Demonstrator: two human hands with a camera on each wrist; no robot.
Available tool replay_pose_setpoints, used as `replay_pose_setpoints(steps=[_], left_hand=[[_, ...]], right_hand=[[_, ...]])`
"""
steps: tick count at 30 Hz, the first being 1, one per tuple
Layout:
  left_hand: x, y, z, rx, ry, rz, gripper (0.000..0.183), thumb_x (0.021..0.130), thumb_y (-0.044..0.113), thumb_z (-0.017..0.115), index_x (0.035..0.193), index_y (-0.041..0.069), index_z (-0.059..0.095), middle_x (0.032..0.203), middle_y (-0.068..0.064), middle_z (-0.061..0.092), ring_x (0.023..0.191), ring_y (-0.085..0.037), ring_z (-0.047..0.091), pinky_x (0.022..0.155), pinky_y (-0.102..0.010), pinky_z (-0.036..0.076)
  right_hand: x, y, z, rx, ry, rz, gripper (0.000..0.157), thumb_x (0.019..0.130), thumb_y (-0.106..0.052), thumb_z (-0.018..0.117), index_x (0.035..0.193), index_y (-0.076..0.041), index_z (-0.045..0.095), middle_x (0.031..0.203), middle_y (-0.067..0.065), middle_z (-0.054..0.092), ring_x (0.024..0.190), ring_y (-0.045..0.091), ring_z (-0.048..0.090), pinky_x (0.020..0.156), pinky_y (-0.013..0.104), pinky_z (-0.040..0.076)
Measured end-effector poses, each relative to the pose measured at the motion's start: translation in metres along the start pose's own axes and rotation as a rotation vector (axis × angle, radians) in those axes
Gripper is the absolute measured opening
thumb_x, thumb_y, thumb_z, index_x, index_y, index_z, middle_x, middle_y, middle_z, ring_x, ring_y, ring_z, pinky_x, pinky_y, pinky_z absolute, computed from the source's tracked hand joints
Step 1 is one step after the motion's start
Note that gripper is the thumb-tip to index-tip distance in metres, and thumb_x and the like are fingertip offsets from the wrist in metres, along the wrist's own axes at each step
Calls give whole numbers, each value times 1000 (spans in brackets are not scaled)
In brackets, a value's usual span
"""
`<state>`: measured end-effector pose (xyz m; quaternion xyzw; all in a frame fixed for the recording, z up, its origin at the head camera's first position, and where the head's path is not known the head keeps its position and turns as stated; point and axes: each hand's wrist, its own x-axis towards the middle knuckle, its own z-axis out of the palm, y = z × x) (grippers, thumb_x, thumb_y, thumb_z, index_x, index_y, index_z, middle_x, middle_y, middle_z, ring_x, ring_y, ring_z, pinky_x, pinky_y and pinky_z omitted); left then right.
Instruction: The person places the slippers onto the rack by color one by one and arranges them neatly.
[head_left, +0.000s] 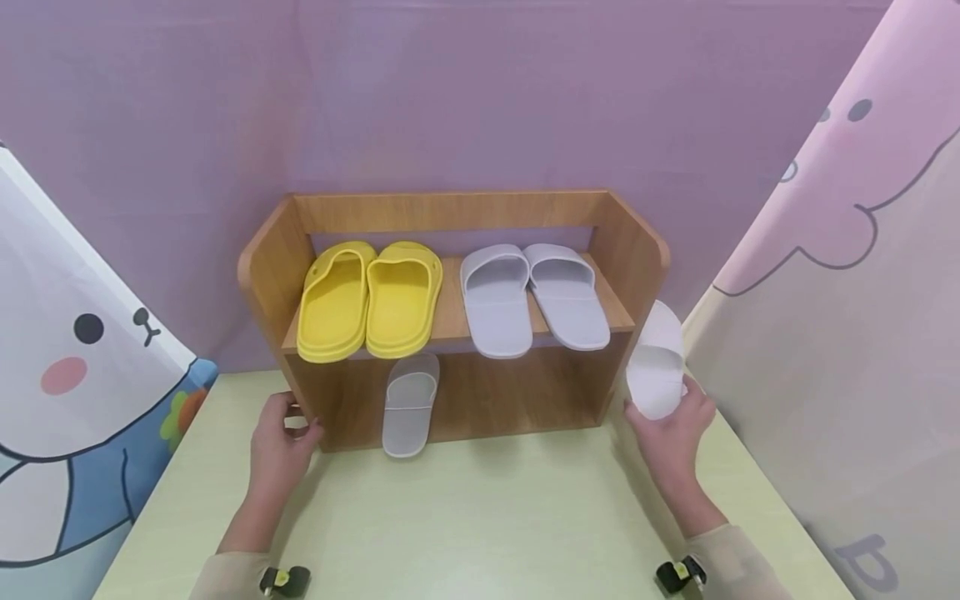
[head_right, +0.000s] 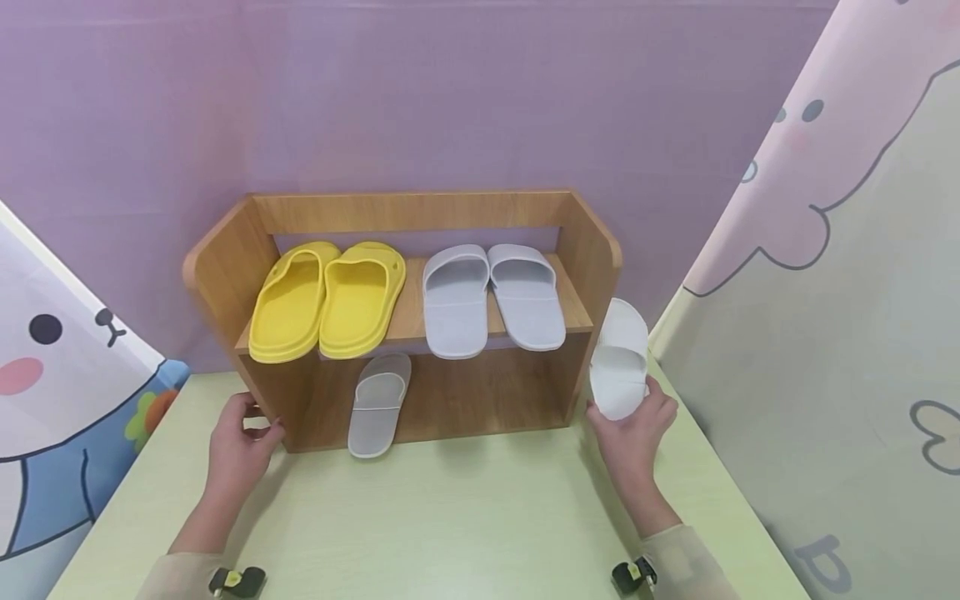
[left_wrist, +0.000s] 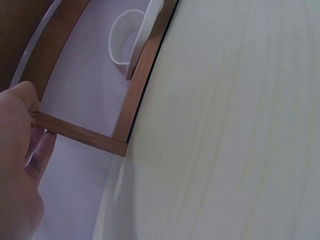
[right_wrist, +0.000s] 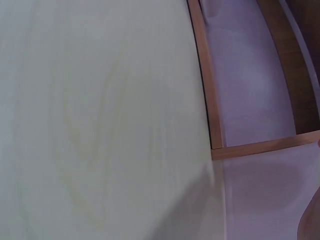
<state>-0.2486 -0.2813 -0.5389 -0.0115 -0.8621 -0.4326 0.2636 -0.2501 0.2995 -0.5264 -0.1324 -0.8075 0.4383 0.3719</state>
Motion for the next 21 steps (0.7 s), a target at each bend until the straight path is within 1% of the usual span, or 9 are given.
replay_pose_setpoints(steps=[5, 8, 11, 13, 17, 21], left_hand=[[0, 0, 0, -1, -1, -7, 46, 93, -7, 76, 134, -1, 55, 127, -17, 62, 112, -36, 69, 76, -3, 52], [-1, 1, 1, -1, 2, -5, 46, 93, -7, 75, 134, -1, 55, 126, -18, 63, 112, -35, 68, 76, -3, 52], [-1, 1, 1, -8, 5, -3, 46, 92, -8, 75, 133, -2, 55, 126, -18, 63, 112, -34, 67, 77, -3, 52], [0, 1, 2, -13, 6, -4, 46, 92, -8, 74, 134, -2, 55, 127, -18, 62, 112, -34, 67, 77, -3, 52], [0, 0, 2, -26, 3, -10, 46, 93, -9, 74, 134, -1, 55, 127, -18, 62, 112, -35, 68, 77, -3, 52], [0, 0, 2, -27, 3, -7, 46, 93, -9, 74, 134, -2, 55, 128, -18, 62, 112, -36, 68, 77, -3, 52]], right_hand=[[1, -4, -1, 44, 49, -12, 98, 71, -9, 97, 153, 1, 45, 138, 25, 40, 126, 29, 39, 96, 38, 36], [1, -8, -2, 71, 78, -12, 98, 72, -9, 97, 155, 0, 45, 140, 23, 41, 125, 25, 40, 96, 35, 36], [0, -13, -3, 111, 102, 0, 100, 74, -9, 96, 158, -2, 42, 142, 19, 41, 125, 20, 42, 97, 33, 39], [-1, -15, -4, 154, 117, 9, 101, 76, -7, 95, 160, -6, 39, 144, 14, 41, 125, 17, 43, 97, 32, 40], [-1, -17, -4, 249, 157, 8, 104, 75, 0, 94, 161, -10, 36, 147, 5, 41, 127, 15, 45, 97, 32, 43], [-3, -20, -5, 318, 199, -23, 108, 72, 8, 93, 162, -7, 34, 149, 1, 40, 129, 15, 46, 99, 31, 44]])
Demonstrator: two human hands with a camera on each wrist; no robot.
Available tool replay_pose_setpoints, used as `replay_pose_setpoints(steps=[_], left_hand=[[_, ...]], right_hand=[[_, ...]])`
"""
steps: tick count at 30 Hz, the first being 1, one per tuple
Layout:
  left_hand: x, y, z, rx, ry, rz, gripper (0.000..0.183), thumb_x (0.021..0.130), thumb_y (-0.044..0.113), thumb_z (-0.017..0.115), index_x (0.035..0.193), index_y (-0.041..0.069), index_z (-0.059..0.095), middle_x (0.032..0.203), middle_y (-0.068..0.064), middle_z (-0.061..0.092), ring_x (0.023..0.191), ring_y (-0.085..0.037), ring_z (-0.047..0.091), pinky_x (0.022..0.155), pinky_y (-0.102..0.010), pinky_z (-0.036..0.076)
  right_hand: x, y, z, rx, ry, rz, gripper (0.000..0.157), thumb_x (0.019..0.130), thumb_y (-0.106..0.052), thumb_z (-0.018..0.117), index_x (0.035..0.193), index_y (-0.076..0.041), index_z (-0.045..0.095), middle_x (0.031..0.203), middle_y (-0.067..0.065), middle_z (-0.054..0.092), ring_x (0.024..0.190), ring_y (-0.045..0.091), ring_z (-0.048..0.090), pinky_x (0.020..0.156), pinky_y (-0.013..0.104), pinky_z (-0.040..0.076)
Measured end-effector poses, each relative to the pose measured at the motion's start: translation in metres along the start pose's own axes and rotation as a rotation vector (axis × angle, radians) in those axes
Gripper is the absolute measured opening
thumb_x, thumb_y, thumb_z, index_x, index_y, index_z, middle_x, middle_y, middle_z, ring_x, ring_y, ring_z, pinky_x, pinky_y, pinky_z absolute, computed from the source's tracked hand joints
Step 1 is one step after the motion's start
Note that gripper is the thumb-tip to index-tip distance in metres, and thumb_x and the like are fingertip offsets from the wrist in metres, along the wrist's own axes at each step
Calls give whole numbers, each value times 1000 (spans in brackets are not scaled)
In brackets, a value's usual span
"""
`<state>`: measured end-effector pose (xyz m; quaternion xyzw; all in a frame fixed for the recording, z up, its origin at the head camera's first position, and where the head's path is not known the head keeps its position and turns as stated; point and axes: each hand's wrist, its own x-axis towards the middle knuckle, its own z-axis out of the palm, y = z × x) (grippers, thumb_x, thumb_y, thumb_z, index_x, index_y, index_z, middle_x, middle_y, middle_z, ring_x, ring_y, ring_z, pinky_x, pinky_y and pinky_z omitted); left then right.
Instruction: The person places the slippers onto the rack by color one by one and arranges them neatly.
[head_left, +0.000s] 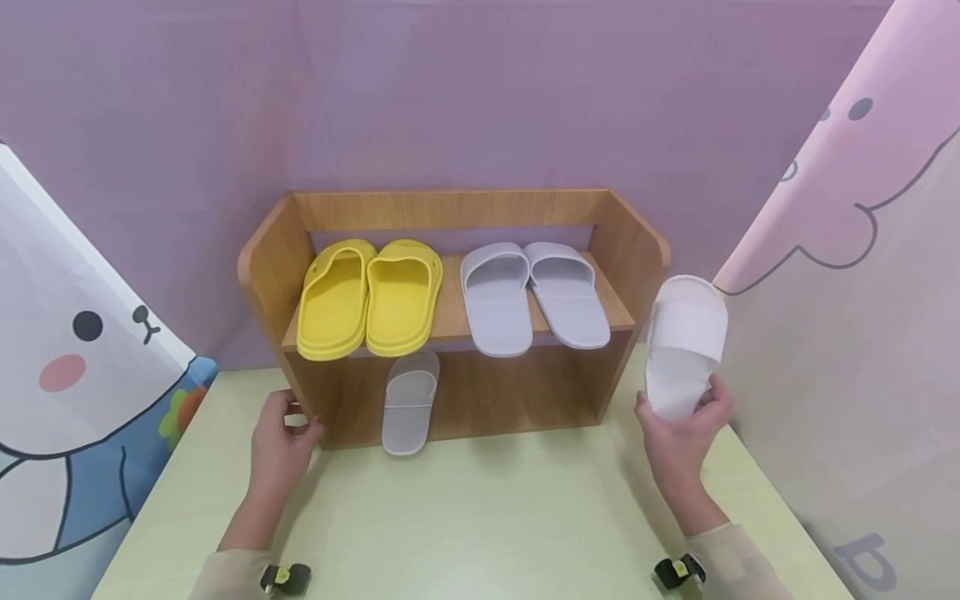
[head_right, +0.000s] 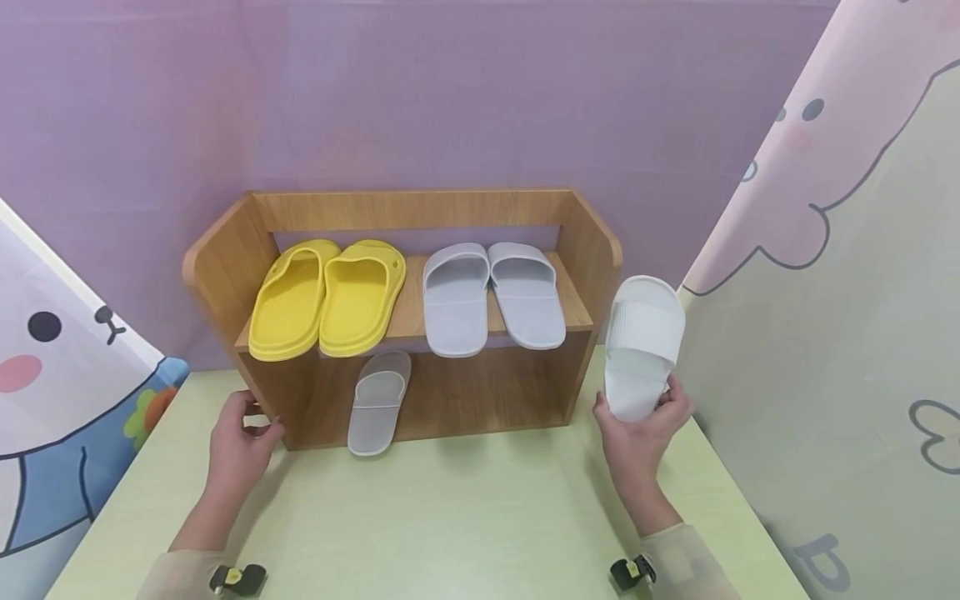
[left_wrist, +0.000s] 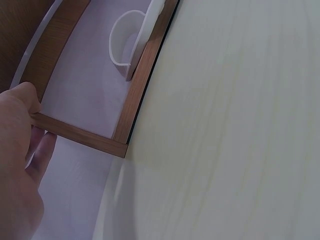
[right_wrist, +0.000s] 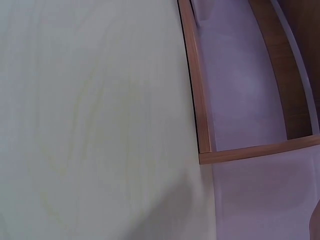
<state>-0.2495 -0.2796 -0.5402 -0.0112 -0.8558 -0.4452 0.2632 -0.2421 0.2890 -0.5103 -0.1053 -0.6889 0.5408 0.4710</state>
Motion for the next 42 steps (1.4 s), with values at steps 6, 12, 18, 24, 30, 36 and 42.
replay_pose_setpoints(steps=[6, 12, 18, 24, 30, 36, 42], left_hand=[[-1, 4, -1, -2, 4, 6, 47, 92, -11, 74, 133, -2, 56, 127, -16, 63, 110, -29, 67, 77, -3, 53], [-2, 7, -2, -1, 9, 3, 47, 91, -12, 74, 133, -2, 56, 127, -15, 63, 108, -25, 66, 76, -3, 53], [-1, 5, -1, -1, 5, 8, 45, 92, -10, 74, 132, -3, 55, 127, -17, 62, 109, -35, 68, 76, -4, 53], [0, 1, -1, 3, -7, 12, 46, 92, -9, 73, 134, -2, 54, 128, -18, 61, 111, -34, 67, 76, -4, 53], [1, -1, -1, 1, -10, 16, 47, 92, -10, 73, 135, -2, 55, 129, -19, 62, 113, -36, 67, 77, -5, 53], [0, -1, -1, 9, -3, 24, 46, 92, -9, 74, 133, -1, 55, 127, -18, 62, 113, -34, 67, 77, -3, 52], [0, 1, -1, 14, -3, 24, 45, 92, -10, 74, 132, -2, 55, 126, -18, 62, 112, -34, 66, 78, -2, 51]], right_hand=[[-6, -22, 0, 67, 23, -106, 103, 72, 12, 89, 159, -2, 36, 145, -4, 40, 130, 18, 47, 103, 30, 43], [-8, -18, 0, 62, 26, -244, 104, 67, 9, 90, 157, -3, 39, 139, -9, 38, 126, 16, 45, 103, 30, 40], [-17, -50, 2, 90, 21, -388, 95, 64, 0, 86, 148, 11, 42, 136, -3, 40, 117, 14, 44, 95, 27, 36], [-22, -58, 5, 82, -3, -483, 95, 62, -12, 84, 144, 19, 46, 132, 6, 48, 117, 14, 41, 89, 26, 33], [-29, -66, 10, 87, -70, -531, 96, 61, -16, 82, 144, 20, 49, 121, 34, 47, 118, 14, 40, 87, 25, 34], [-39, -74, 16, 107, -129, -552, 96, 62, -18, 81, 143, 22, 48, 114, 45, 40, 110, 25, 42, 87, 28, 35], [-46, -60, 23, 108, -186, -584, 97, 62, -23, 83, 142, 21, 49, 117, 46, 40, 118, 19, 41, 88, 28, 37]])
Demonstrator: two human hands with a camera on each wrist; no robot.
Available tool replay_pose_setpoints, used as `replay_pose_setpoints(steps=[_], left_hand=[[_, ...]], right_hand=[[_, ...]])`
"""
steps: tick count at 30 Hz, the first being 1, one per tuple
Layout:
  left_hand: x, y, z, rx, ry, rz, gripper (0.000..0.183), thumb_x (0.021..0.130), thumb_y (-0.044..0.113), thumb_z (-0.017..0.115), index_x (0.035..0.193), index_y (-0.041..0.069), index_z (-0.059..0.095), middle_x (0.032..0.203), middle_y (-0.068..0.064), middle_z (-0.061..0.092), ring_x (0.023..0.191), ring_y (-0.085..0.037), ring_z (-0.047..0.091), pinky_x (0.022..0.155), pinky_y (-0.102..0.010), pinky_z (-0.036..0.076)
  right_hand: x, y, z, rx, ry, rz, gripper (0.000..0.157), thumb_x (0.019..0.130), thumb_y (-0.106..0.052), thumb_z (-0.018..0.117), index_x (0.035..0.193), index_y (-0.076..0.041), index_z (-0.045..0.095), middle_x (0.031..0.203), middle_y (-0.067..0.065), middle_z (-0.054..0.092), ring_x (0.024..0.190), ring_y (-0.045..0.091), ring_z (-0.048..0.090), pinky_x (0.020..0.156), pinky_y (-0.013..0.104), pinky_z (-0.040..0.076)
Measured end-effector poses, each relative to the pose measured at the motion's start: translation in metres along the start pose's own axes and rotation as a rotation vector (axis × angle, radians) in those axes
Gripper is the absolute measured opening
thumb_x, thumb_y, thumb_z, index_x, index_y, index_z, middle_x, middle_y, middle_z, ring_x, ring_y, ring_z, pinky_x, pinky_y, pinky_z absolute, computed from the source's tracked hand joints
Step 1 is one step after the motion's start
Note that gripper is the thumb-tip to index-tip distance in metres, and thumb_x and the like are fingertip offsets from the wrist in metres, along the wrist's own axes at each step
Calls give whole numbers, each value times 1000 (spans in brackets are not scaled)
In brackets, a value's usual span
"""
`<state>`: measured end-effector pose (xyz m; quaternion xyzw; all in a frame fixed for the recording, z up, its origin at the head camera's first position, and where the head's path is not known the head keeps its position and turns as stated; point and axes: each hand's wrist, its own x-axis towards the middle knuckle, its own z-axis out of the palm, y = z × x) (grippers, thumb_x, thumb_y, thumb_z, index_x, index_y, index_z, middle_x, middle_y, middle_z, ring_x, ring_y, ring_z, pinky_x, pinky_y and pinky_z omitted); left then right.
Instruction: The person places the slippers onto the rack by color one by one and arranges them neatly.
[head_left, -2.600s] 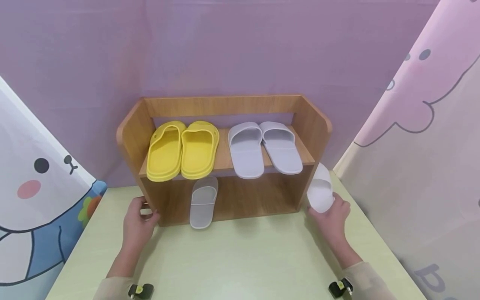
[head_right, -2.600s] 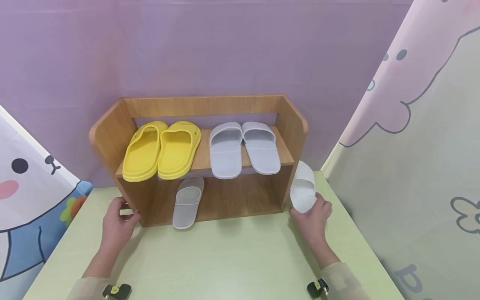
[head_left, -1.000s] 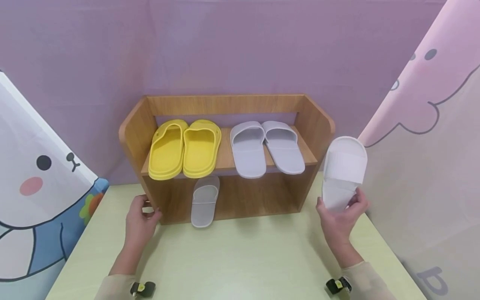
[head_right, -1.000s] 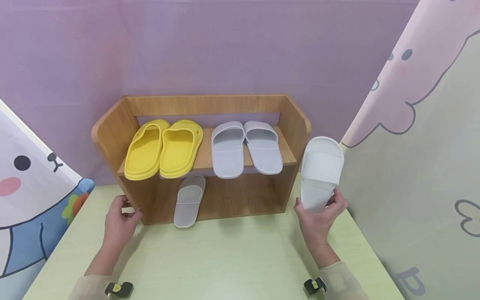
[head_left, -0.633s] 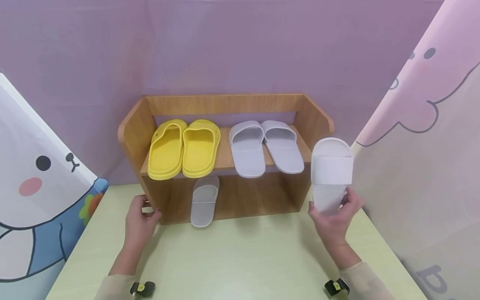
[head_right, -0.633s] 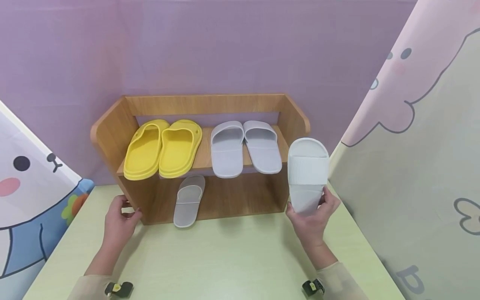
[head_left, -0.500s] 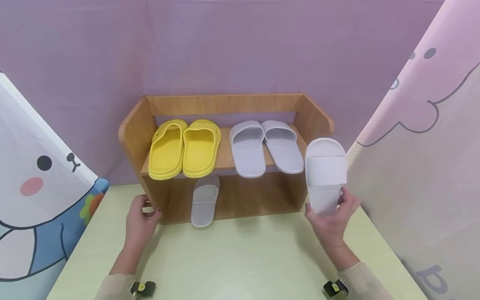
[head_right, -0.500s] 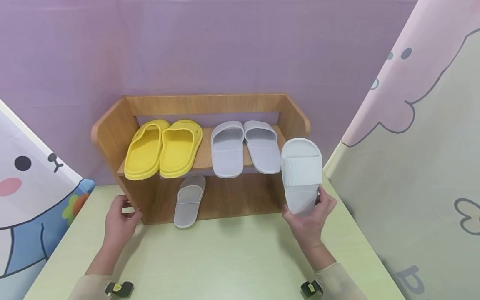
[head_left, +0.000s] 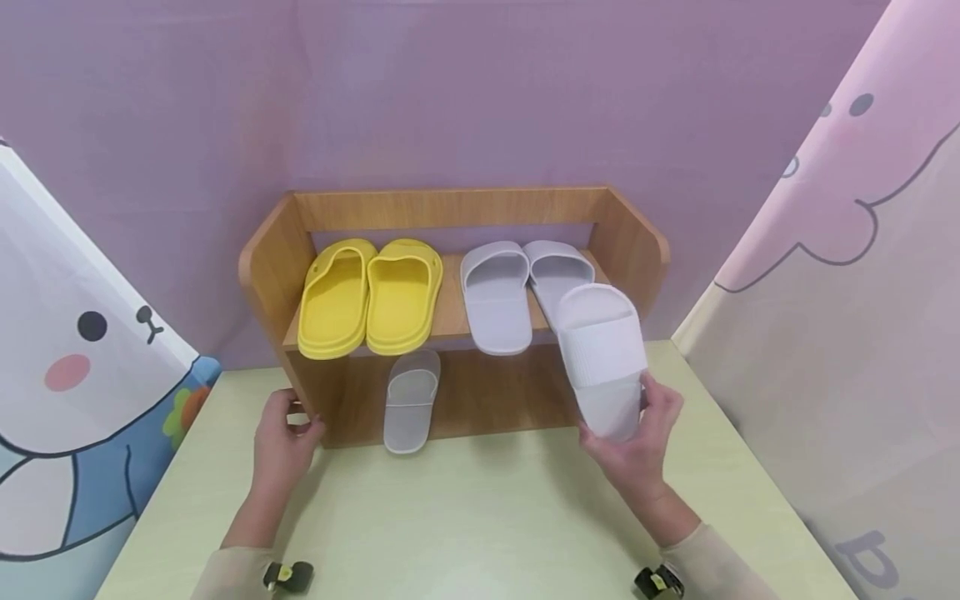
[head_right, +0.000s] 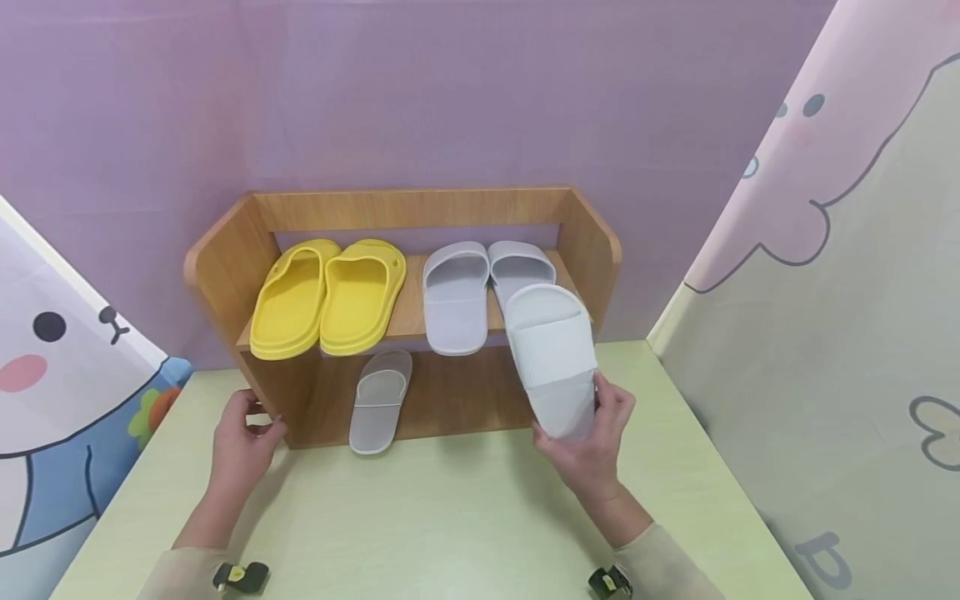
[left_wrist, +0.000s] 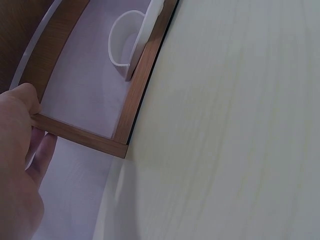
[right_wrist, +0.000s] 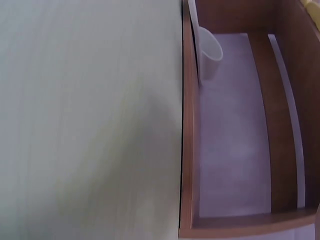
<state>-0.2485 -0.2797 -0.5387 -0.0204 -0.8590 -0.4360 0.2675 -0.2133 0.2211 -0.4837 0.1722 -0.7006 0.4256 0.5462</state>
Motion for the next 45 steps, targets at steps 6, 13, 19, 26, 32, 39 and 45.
replay_pose_setpoints(steps=[6, 13, 19, 26, 32, 39, 45], left_hand=[[0, 1, 1, -8, -5, -15, 45, 93, -10, 73, 133, -2, 54, 126, -19, 62, 111, -36, 67, 77, -2, 51], [0, 0, 0, 1, -6, -21, 46, 93, -10, 75, 134, -2, 55, 127, -18, 62, 113, -35, 67, 77, -2, 50], [1, -1, -1, 14, -10, -24, 46, 94, -8, 75, 134, -1, 54, 129, -18, 61, 115, -36, 67, 78, -1, 49], [0, 0, -1, 8, -2, -15, 45, 93, -9, 75, 133, -2, 55, 127, -18, 62, 114, -35, 67, 78, -2, 50], [0, 2, 1, 1, 5, -16, 44, 93, -9, 74, 133, -2, 55, 127, -19, 62, 114, -36, 67, 78, -1, 49], [0, 1, 0, 11, -1, -30, 45, 95, -7, 74, 134, -1, 55, 129, -19, 62, 114, -39, 68, 78, 0, 48], [0, -2, 1, 5, 0, -33, 45, 94, -8, 74, 134, -1, 55, 129, -19, 62, 112, -38, 69, 77, -2, 50]], right_hand=[[-17, 15, 6, 42, -93, -19, 103, 61, -28, 87, 145, 19, 51, 123, 35, 43, 125, 22, 43, 98, 23, 43], [-24, 12, 17, 80, -155, -79, 103, 66, -34, 89, 145, 20, 51, 125, 34, 44, 126, 28, 44, 103, 23, 44], [-27, 3, 24, 79, -225, -127, 107, 66, -37, 89, 148, 20, 50, 126, 37, 44, 123, 38, 45, 106, 25, 43], [-27, -11, 34, 74, -317, -180, 102, 76, -44, 87, 150, 16, 51, 127, 36, 47, 115, 41, 46, 97, 30, 46], [-36, -17, 37, 35, -411, -182, 104, 69, -42, 93, 148, 13, 54, 125, 31, 50, 114, 36, 49, 85, 45, 57], [-40, -21, 39, 41, -514, -192, 117, 54, -33, 101, 150, 12, 53, 129, 28, 48, 116, 35, 53, 87, 52, 62], [-41, -27, 42, 20, -605, -159, 126, 48, -30, 107, 154, 8, 51, 130, 25, 48, 116, 33, 53, 87, 48, 61]])
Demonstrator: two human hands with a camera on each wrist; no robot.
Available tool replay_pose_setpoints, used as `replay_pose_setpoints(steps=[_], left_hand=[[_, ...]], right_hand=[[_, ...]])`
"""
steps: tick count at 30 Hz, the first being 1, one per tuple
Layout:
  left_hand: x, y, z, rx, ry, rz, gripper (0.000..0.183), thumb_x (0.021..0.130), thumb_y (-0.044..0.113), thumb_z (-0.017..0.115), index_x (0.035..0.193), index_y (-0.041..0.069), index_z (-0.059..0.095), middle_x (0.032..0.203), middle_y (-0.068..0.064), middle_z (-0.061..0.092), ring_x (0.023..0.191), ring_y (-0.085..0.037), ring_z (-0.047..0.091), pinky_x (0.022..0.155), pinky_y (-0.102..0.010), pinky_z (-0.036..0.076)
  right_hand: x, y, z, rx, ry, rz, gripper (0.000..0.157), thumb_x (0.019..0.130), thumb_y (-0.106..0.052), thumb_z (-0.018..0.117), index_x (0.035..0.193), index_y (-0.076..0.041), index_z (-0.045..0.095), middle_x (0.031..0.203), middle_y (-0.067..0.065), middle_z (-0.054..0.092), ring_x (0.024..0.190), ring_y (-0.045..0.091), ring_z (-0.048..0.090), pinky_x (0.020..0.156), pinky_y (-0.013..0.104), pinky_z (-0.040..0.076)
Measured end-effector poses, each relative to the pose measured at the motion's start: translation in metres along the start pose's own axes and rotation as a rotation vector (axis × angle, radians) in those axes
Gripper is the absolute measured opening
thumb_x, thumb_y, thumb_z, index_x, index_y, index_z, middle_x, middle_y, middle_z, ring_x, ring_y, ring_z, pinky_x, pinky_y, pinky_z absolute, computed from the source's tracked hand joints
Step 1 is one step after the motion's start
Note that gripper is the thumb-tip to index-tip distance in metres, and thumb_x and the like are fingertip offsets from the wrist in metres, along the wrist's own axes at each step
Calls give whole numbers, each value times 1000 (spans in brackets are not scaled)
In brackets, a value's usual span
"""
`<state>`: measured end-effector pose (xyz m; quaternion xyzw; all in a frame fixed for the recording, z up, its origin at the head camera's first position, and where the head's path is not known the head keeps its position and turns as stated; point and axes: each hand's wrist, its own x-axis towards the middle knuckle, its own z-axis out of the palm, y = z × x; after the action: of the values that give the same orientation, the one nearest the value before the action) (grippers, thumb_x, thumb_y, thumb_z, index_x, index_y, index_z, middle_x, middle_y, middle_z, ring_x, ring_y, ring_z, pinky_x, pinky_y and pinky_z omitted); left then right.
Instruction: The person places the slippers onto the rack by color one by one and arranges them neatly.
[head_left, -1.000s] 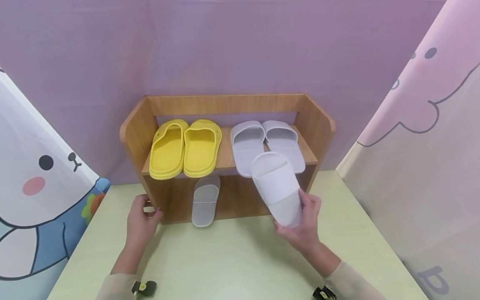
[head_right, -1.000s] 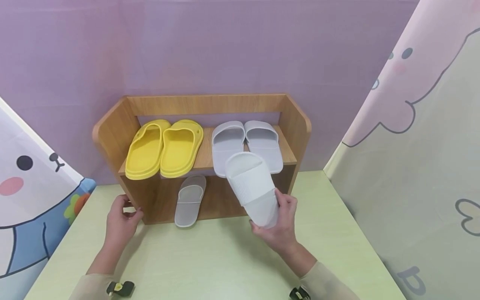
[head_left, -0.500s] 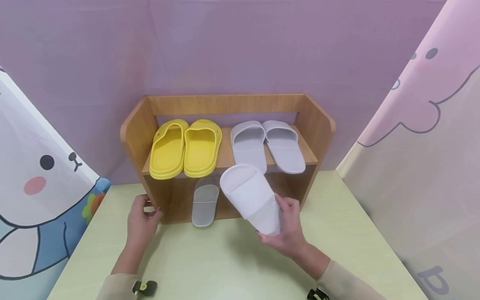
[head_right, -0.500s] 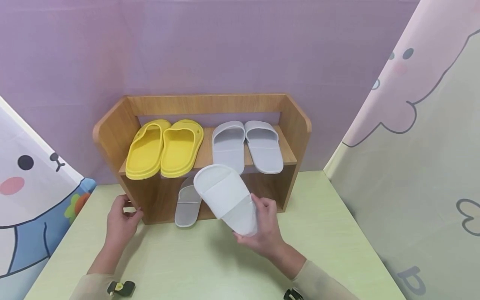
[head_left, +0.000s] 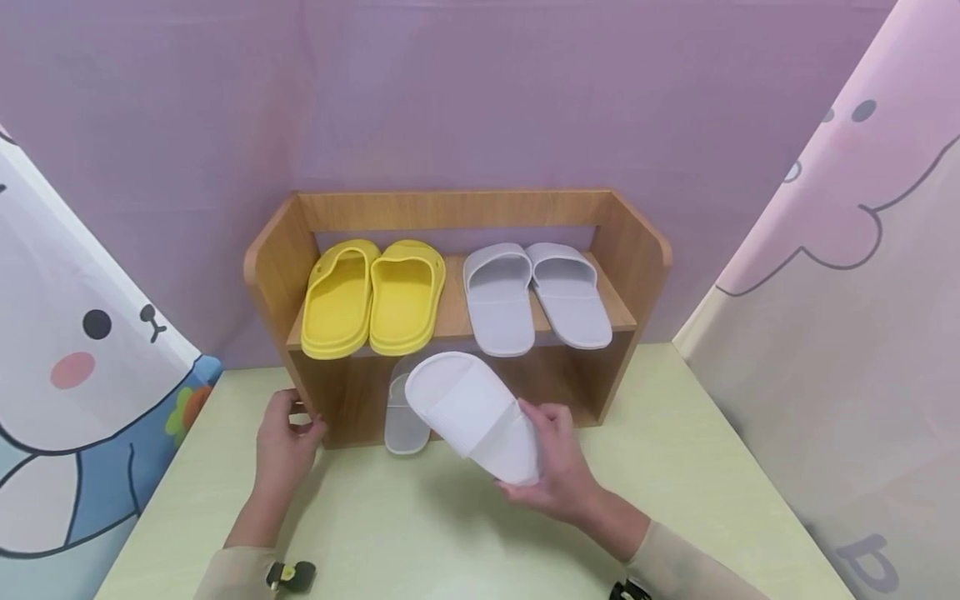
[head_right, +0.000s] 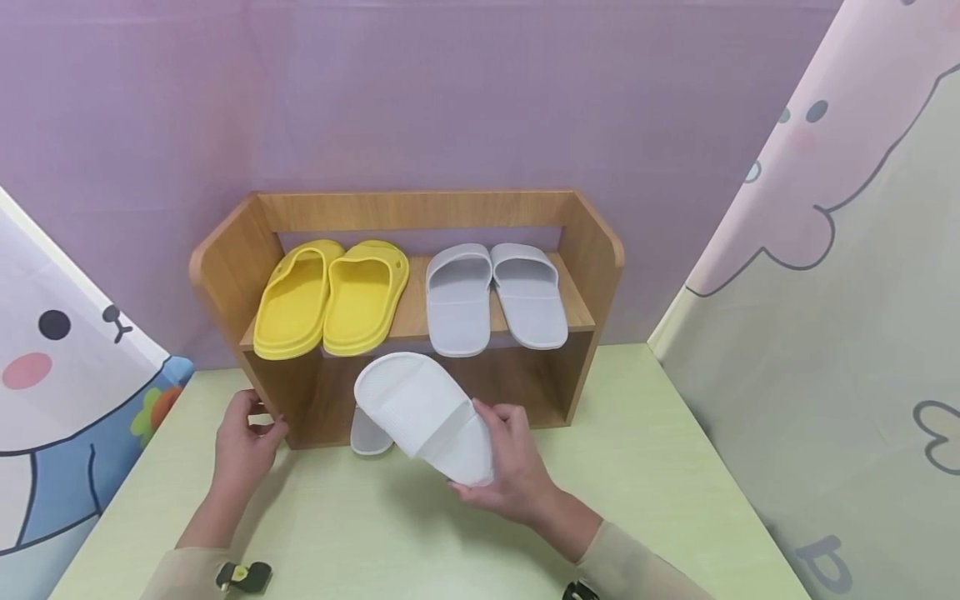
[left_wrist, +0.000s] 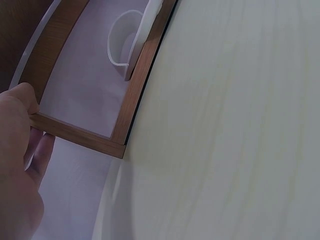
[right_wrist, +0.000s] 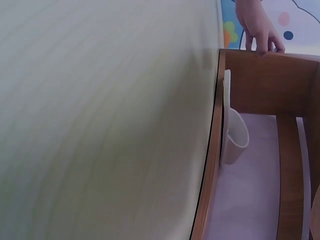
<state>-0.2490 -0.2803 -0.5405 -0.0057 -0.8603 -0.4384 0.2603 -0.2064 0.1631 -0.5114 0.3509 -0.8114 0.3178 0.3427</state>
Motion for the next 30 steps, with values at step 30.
replay_pose_setpoints(steps=[30], left_hand=[[-1, 4, 1, -15, 10, 7, 43, 94, -8, 73, 132, -2, 55, 126, -18, 63, 107, -39, 70, 74, -5, 53]], right_hand=[[13, 6, 38, 50, -146, 447, 105, 68, -31, 104, 158, -8, 56, 129, 13, 46, 117, 28, 47, 92, 46, 53]])
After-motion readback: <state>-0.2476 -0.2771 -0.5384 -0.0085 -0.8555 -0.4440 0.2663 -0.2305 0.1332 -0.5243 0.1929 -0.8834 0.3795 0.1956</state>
